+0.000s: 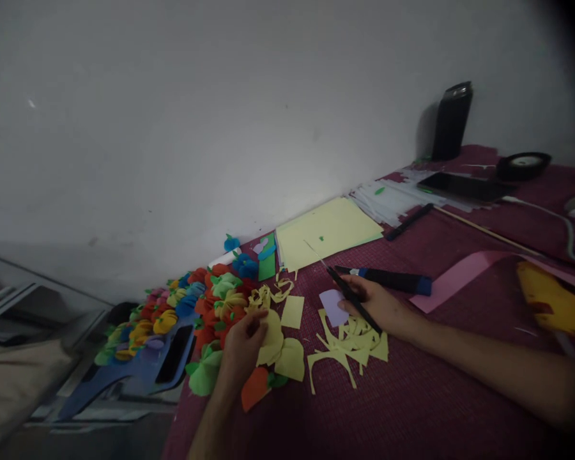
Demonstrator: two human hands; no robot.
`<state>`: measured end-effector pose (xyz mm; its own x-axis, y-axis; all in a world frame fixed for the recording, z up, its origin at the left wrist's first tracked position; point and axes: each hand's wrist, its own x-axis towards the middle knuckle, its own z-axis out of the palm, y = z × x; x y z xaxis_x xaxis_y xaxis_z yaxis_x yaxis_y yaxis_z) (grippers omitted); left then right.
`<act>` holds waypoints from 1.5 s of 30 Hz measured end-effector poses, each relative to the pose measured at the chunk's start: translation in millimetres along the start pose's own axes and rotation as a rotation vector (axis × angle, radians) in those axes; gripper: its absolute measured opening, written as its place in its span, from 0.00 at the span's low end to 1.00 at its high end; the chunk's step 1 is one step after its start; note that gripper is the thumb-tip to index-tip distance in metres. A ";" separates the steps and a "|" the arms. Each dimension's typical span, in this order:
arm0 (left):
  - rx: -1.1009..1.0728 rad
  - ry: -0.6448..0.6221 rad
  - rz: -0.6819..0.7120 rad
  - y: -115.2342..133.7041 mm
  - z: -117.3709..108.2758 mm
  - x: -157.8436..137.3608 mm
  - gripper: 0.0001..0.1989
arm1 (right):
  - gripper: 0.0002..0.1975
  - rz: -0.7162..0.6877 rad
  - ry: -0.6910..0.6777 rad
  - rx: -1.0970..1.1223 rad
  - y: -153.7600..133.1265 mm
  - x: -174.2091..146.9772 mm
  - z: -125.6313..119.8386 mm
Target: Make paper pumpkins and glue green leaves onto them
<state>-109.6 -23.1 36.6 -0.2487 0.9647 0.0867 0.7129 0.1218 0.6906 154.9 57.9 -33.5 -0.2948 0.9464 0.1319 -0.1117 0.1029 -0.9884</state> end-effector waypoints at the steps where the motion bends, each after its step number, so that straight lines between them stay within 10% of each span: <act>1: 0.066 -0.003 -0.009 -8.3 -2.1 0.0 0.15 | 0.21 0.004 0.004 0.006 0.9 0.0 0.8; 12: 0.651 0.008 0.062 -3.6 16.5 -24.1 0.21 | 0.20 0.041 -0.011 0.045 -3.6 0.5 1.2; 26: 0.696 -0.195 0.141 21.2 72.5 29.1 0.19 | 0.18 0.021 0.010 0.030 -7.8 0.7 0.8; 38: 0.055 -0.020 -0.010 47.7 53.2 21.5 0.18 | 0.18 0.033 0.045 0.108 -17.1 -0.4 4.0; 45: -0.452 -0.145 -0.077 68.7 108.9 -9.9 0.20 | 0.19 0.010 0.082 0.058 -18.5 -1.6 4.6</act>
<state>13.2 1.2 5.0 -0.1726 0.9834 -0.0559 0.3313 0.1115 0.9369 153.0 53.1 -15.0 -0.2177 0.9695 0.1126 -0.1646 0.0772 -0.9833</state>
